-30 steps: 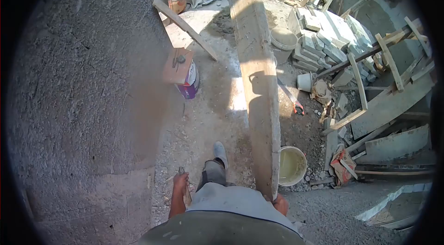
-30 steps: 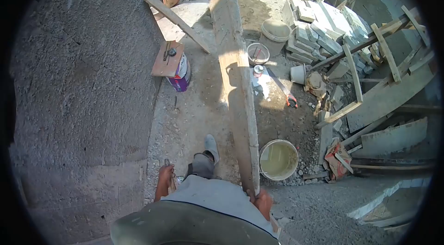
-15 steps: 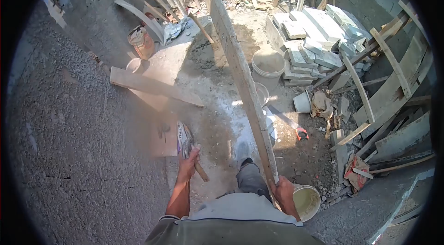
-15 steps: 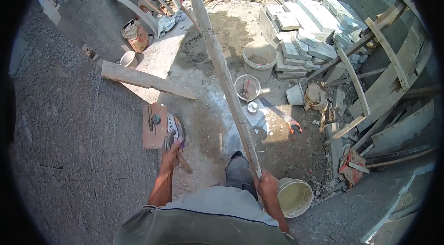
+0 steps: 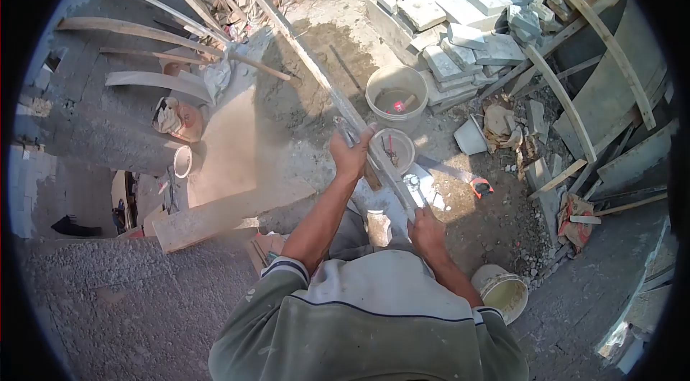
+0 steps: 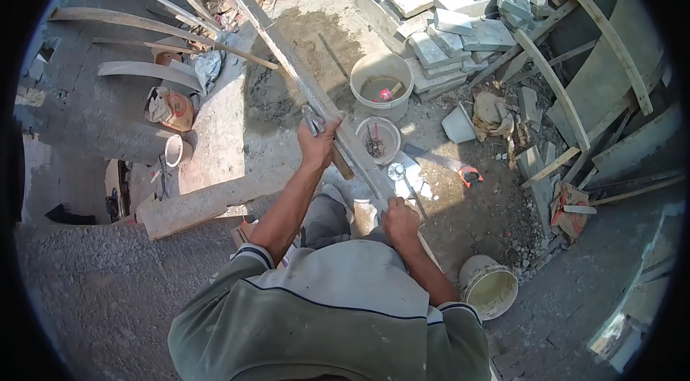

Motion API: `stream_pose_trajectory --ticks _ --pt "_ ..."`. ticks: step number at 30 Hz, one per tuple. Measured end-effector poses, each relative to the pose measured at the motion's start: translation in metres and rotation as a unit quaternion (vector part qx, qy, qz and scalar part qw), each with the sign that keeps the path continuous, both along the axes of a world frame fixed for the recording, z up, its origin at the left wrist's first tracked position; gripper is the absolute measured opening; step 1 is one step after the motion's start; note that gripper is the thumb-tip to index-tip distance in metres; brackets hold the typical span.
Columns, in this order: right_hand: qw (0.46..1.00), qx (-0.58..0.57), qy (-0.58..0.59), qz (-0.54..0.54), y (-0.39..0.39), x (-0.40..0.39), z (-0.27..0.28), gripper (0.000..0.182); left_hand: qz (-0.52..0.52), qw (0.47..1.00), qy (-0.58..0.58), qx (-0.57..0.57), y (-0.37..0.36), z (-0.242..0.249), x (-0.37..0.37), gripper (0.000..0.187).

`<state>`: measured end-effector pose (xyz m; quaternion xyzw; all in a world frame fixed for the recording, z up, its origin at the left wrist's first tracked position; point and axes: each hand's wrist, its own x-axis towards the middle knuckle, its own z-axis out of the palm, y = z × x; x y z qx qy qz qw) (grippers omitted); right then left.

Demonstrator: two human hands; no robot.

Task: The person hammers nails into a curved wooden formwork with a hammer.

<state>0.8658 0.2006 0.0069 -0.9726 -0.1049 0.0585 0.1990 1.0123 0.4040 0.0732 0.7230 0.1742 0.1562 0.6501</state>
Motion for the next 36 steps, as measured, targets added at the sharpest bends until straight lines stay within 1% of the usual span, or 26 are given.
stream_pose_trajectory --ticks 1,3,4,5,7,8,9,10,11,13,14,15,18,20,21,22,23,26,28,29,30,31,32,33,35,36 --pt "1.000 -0.003 0.008 -0.013 0.013 0.013 -0.003 0.029 -0.013 1.000 0.008 -0.003 0.007 -0.007 0.020 0.039" --pt "0.997 -0.063 -0.021 -0.036 0.037 0.038 -0.019 0.035 0.015 0.994 -0.068 -0.083 0.020 -0.030 0.054 0.036" --pt "0.996 -0.080 0.002 -0.051 0.048 0.051 -0.029 0.045 0.009 0.991 -0.049 -0.121 0.024 -0.032 0.070 0.035" --pt "0.994 -0.090 0.011 -0.067 0.058 0.064 -0.038 0.045 -0.006 0.991 -0.038 -0.131 0.029 -0.042 0.085 0.035" --pt "0.983 -0.120 0.056 -0.130 0.076 0.095 -0.052 0.058 -0.054 0.987 -0.022 -0.151 0.034 -0.065 0.121 0.033" --pt "0.975 -0.146 0.106 -0.128 0.086 0.114 -0.053 0.063 -0.071 0.984 -0.019 -0.164 0.036 -0.069 0.148 0.033" --pt "0.970 -0.158 0.117 -0.142 0.095 0.128 -0.062 0.063 -0.100 0.967 -0.012 -0.233 0.037 -0.076 0.164 0.033" --pt "0.963 -0.169 0.127 -0.168 0.102 0.134 -0.082 0.062 -0.124 0.945 0.003 -0.301 0.038 -0.088 0.173 0.033" --pt "0.956 -0.183 0.133 -0.189 0.103 0.144 -0.099 0.062 -0.128 0.939 0.019 -0.317 0.037 -0.101 0.186 0.033" --pt "0.942 -0.192 0.180 -0.210 0.103 0.156 -0.120 0.062 -0.205 0.907 0.076 -0.360 0.040 -0.144 0.205 0.039" --pt "0.932 -0.191 0.205 -0.230 0.101 0.165 -0.133 0.062 -0.202 0.896 0.114 -0.379 0.038 -0.175 0.215 0.043" --pt "0.923 -0.187 0.226 -0.250 0.102 0.179 -0.139 0.063 -0.204 0.893 0.121 -0.383 0.038 -0.186 0.231 0.043" --pt "0.903 -0.153 0.276 -0.293 0.106 0.206 -0.165 0.065 -0.208 0.854 0.239 -0.413 0.042 -0.233 0.268 0.052" --pt "0.869 -0.107 0.332 -0.350 0.105 0.224 -0.182 0.065 -0.179 0.848 0.278 -0.415 0.035 -0.257 0.290 0.052" --pt "0.866 -0.102 0.344 -0.349 0.105 0.229 -0.195 0.065 -0.152 0.842 0.309 -0.415 0.034 -0.269 0.298 0.051" --pt "0.861 -0.045 0.331 -0.384 0.106 0.229 -0.206 0.065 -0.116 0.845 0.343 -0.394 0.030 -0.278 0.303 0.047" --pt "0.850 0.014 0.317 -0.421 0.109 0.230 -0.217 0.066 -0.112 0.845 0.356 -0.382 0.031 -0.286 0.310 0.047" --pt "0.845 0.090 0.307 -0.429 0.119 0.225 -0.228 0.067 -0.174 0.834 0.359 -0.381 0.049 -0.325 0.308 0.038" --pt "0.844 0.142 0.271 -0.440 0.134 0.217 -0.237 0.067 -0.185 0.882 0.308 -0.306 0.060 -0.342 0.310 0.026" --pt "0.837 0.155 0.278 -0.446 0.145 0.209 -0.245 0.067 -0.190 0.883 0.316 -0.291 0.065 -0.348 0.306 0.026" --pt "0.833 0.187 0.292 -0.431 0.157 0.204 -0.250 0.067 -0.157 0.887 0.334 -0.277 0.072 -0.358 0.302 0.029" --pt "0.828 0.220 0.302 -0.419 0.167 0.204 -0.248 0.067 -0.126 0.890 0.351 -0.262 0.074 -0.359 0.300 0.032" --pt "0.806 0.289 0.285 -0.431 0.181 0.204 -0.243 0.067 -0.136 0.891 0.355 -0.247 0.076 -0.358 0.293 0.032" --pt "0.797 0.303 0.285 -0.438 0.197 0.206 -0.239 0.067 -0.134 0.900 0.362 -0.203 0.076 -0.345 0.278 0.036" --pt "0.861 0.304 0.158 -0.377 0.221 0.218 -0.228 0.070 -0.146 0.908 0.360 -0.156 0.078 -0.324 0.249 0.043" --pt "0.863 0.283 0.160 -0.387 0.229 0.232 -0.208 0.070 -0.160 0.909 0.355 -0.148 0.083 -0.317 0.235 0.046"
